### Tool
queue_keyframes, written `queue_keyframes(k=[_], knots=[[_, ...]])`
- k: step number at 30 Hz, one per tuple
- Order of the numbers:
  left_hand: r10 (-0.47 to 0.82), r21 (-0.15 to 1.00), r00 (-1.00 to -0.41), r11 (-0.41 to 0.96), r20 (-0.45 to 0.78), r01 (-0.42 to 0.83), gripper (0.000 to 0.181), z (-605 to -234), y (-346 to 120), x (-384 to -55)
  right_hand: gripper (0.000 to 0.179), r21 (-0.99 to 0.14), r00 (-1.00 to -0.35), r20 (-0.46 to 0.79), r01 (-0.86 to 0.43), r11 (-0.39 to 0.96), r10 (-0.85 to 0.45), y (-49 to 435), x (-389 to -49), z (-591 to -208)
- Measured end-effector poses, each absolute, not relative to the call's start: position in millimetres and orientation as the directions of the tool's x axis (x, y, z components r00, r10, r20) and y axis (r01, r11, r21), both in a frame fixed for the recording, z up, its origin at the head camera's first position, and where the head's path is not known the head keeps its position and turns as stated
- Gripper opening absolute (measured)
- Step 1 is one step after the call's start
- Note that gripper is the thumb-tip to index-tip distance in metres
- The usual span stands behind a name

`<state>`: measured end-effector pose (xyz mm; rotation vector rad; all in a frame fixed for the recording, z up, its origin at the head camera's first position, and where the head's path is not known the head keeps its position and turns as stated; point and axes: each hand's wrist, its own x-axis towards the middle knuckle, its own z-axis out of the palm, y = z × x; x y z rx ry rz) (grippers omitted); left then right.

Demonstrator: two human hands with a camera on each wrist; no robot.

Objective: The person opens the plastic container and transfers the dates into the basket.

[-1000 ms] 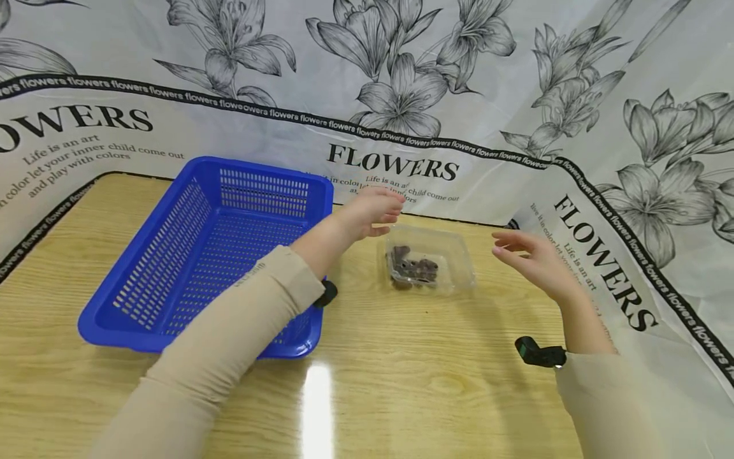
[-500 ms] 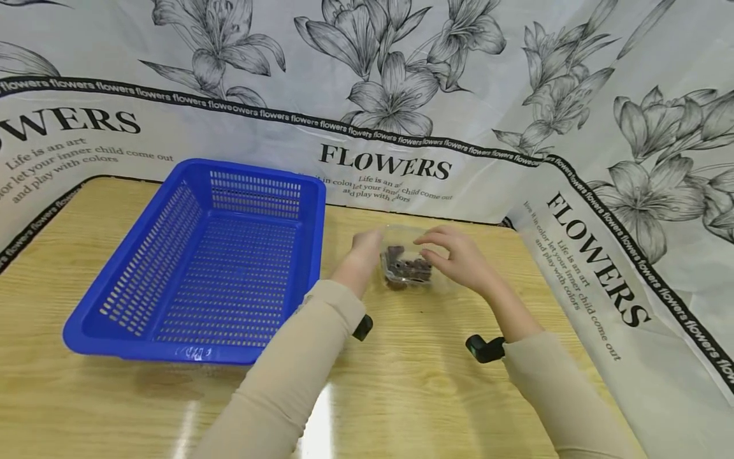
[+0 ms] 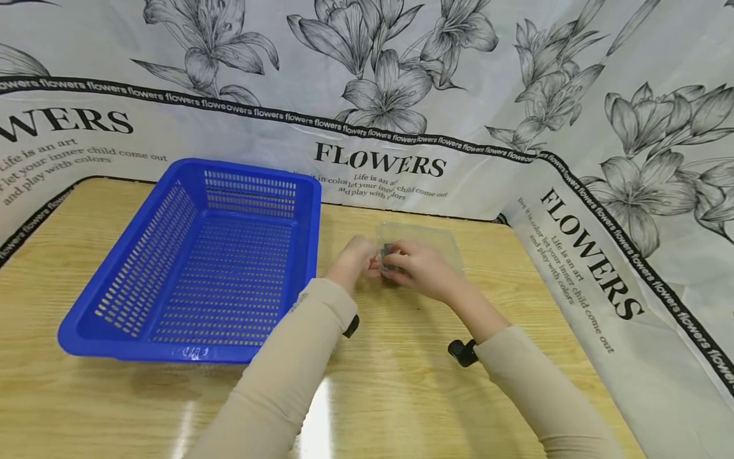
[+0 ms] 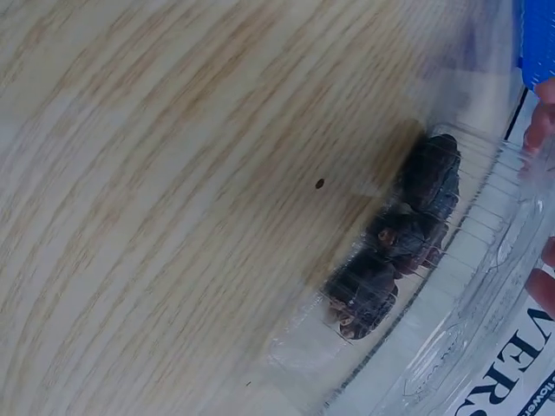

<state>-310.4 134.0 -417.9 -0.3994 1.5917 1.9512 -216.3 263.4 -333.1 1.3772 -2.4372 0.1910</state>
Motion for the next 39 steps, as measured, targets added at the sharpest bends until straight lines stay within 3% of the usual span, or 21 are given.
queue_keyframes(k=[3,6,10,15,21,30,35,39], knots=[[0.252,0.841,-0.806,0.252,-0.535,-0.479,0.041,-373.6,120.7,-281.0,0.018,0.130,-0.439,0.350,-0.852,0.507,-0.828,262.3,-215.7,-335.7],[0.290,0.792,-0.763,0.427,-0.578,-0.437,0.043,-335.2,110.1,-254.1,0.015,0.257,-0.414,0.323,-0.828,0.499,-0.851,261.6,-212.8,-336.7],[0.356,0.775,-0.697,0.404,-0.623,-0.487,0.032,-321.6,102.1,-243.8,0.018,0.428,-0.400,0.278,-0.763,0.485,-0.874,260.1,-208.6,-341.0],[0.386,0.776,-0.676,0.388,-0.627,-0.498,0.028,-324.8,103.2,-243.4,0.020,0.539,-0.372,0.289,-0.698,0.471,-0.882,258.9,-206.0,-348.1],[0.401,0.808,-0.706,0.363,-0.584,-0.463,0.041,-339.2,108.1,-252.8,0.023,0.556,-0.440,0.284,-0.648,0.520,-0.852,259.4,-202.9,-351.0],[0.363,0.811,-0.727,0.318,-0.582,-0.491,0.051,-378.6,116.9,-280.5,0.031,0.581,-0.425,0.268,-0.644,0.497,-0.864,256.7,-204.1,-354.9],[0.334,0.825,-0.758,0.306,-0.560,-0.475,0.043,-367.1,118.6,-271.0,0.032,0.589,-0.419,0.273,-0.639,0.495,-0.866,259.3,-203.6,-356.5],[0.296,0.848,-0.804,0.314,-0.516,-0.428,0.042,-335.3,112.0,-242.1,0.033,0.591,-0.398,0.300,-0.636,0.497,-0.867,260.7,-204.0,-357.0]])
